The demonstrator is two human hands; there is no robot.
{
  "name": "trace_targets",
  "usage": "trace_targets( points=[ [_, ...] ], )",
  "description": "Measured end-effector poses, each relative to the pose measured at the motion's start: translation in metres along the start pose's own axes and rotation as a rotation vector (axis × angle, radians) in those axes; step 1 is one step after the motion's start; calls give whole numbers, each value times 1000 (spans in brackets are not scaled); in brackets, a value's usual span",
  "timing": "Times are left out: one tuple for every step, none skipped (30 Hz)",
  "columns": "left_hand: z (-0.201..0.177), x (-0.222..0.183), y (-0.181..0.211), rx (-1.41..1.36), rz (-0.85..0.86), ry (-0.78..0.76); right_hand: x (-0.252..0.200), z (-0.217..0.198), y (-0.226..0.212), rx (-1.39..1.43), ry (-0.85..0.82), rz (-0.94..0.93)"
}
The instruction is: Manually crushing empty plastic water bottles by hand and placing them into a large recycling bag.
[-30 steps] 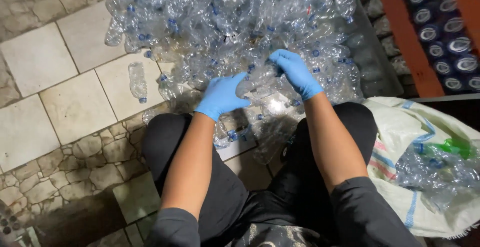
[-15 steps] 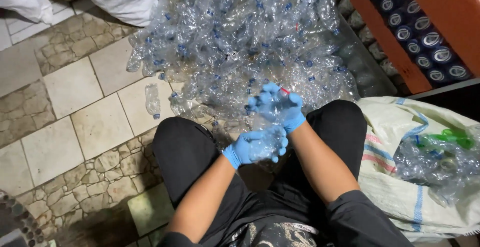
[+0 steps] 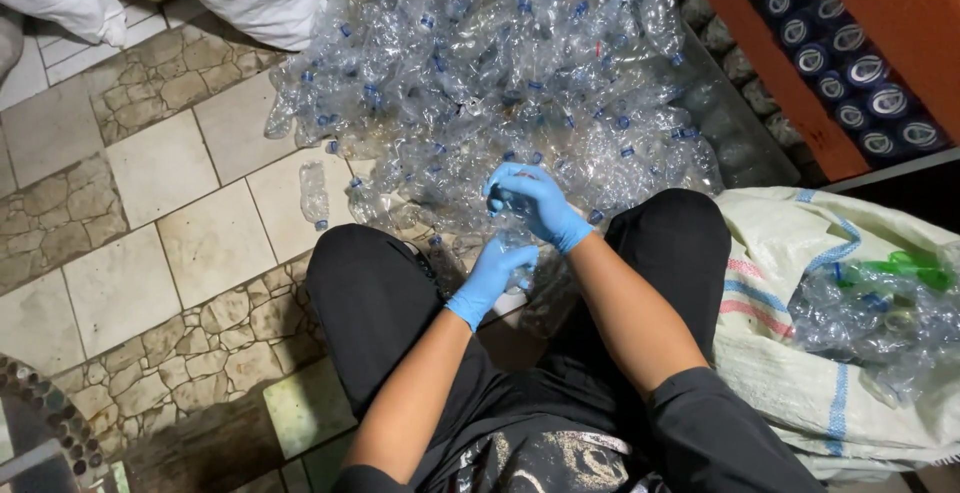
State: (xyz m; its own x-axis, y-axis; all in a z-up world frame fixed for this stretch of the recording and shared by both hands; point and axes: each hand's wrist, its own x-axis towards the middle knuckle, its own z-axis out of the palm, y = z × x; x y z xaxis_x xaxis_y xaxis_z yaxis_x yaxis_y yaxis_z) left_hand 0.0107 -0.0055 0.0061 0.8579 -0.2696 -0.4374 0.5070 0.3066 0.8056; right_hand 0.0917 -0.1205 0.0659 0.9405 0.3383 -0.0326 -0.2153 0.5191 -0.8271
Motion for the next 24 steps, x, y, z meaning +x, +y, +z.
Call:
trace_targets(
  points=[
    [2, -3, 4, -2, 1, 3, 0, 1, 3, 0, -3, 2],
    [3, -5, 7, 100, 19, 52, -1, 3, 6, -120, 52, -42],
    [3, -9, 11, 200, 35, 104, -1, 6, 10, -239, 105, -83],
    [4, -11, 18, 196, 35, 110, 1, 1, 19, -239, 101, -78],
    [5, -13, 25, 391, 11, 175, 3, -5, 27, -375, 163, -78],
    [7, -14, 33, 585, -14, 240, 6, -10, 34, -511, 225, -79],
    [12, -17, 37, 582, -11, 239, 4, -7, 35, -515, 223, -80],
    [16, -20, 41, 693, -57, 294, 2, -5, 36, -563, 262, -60],
    [20, -24, 45, 804, -104, 350, 0, -1, 38, -610, 300, -40],
    [24, -28, 55, 801, -103, 350, -1, -2, 39, -613, 299, -41],
    [27, -31, 66, 935, -129, 352, -2, -2, 39, -628, 351, -13],
    [30, -35, 76, 1068, -155, 352, -3, -2, 40, -643, 403, 14],
    [35, -39, 83, 1066, -157, 350, -3, -3, 41, -645, 404, 16],
    [39, -43, 89, 1076, -136, 340, -3, -4, 41, -641, 384, 34],
    [43, -47, 96, 1087, -114, 332, -1, -5, 41, -635, 363, 50],
    [29, -35, 74, 1086, -113, 332, -6, -3, 31, -636, 362, 50],
    [14, -23, 53, 938, -52, 258, -8, 0, 19, -675, 264, 67],
    [0, -10, 33, 790, 8, 184, -11, 2, 8, -714, 166, 82],
    [-7, -5, 25, 789, 8, 184, -13, 1, -5, -714, 166, 83],
    [-14, -1, 18, 645, 37, 91, -14, 1, -18, -628, 20, 95],
    [-21, 3, 9, 499, 63, 1, -16, 0, -30, -538, -125, 107],
    [-17, -3, 12, 497, 60, 2, -15, -11, -28, -537, -124, 111],
    [-14, -10, 15, 257, -41, -121, -14, -22, -26, -340, -224, 99],
    [-10, -17, 18, 14, -140, -241, -13, -33, -24, -141, -321, 86]
  ],
)
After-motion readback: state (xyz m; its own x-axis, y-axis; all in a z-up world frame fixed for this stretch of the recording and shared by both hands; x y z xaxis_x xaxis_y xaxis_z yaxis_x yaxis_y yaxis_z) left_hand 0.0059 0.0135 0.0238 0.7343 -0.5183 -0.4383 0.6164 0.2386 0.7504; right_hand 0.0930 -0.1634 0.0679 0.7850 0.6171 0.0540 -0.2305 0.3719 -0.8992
